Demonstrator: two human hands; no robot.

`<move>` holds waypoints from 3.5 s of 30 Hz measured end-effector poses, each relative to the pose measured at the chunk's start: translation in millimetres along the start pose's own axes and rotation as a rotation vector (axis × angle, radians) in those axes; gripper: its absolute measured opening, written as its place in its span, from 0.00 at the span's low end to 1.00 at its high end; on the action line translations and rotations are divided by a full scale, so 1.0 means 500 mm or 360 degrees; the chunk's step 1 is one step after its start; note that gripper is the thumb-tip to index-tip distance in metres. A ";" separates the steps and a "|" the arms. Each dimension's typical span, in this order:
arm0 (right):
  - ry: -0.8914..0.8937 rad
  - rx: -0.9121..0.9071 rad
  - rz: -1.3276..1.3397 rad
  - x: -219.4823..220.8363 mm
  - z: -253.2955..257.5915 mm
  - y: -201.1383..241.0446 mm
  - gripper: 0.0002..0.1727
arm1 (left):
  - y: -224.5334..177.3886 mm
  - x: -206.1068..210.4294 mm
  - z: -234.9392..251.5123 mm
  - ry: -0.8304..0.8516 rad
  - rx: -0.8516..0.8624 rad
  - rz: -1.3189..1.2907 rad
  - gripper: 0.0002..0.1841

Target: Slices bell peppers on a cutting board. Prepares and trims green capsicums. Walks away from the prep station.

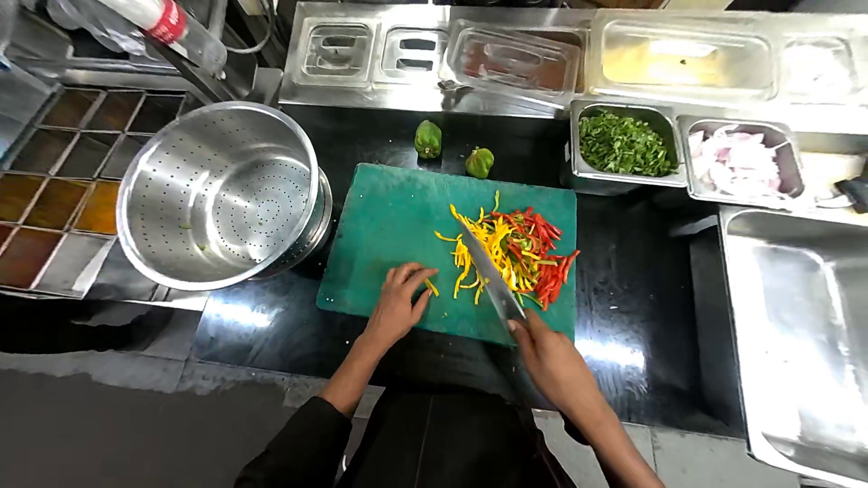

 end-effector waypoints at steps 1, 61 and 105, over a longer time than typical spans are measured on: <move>-0.0028 -0.0088 0.0243 -0.010 -0.004 -0.014 0.20 | 0.001 0.000 0.003 0.0037 0.0045 0.0022 0.15; -0.0110 -0.0127 0.1477 0.039 -0.034 -0.102 0.14 | -0.149 -0.134 0.212 0.0316 0.0035 -0.0403 0.14; -0.0898 -0.0111 -0.0323 -0.058 -0.055 0.018 0.20 | -0.122 -0.025 0.009 -0.0652 0.0478 -0.0150 0.36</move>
Point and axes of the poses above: each hand's wrist, its own z-axis towards the middle knuckle, its own x-axis out of the palm, y = z × x, the point moved 3 cm from there along z, towards the middle knuckle, and after that the axes turned 15 degrees about y, right-handed, at the moved point
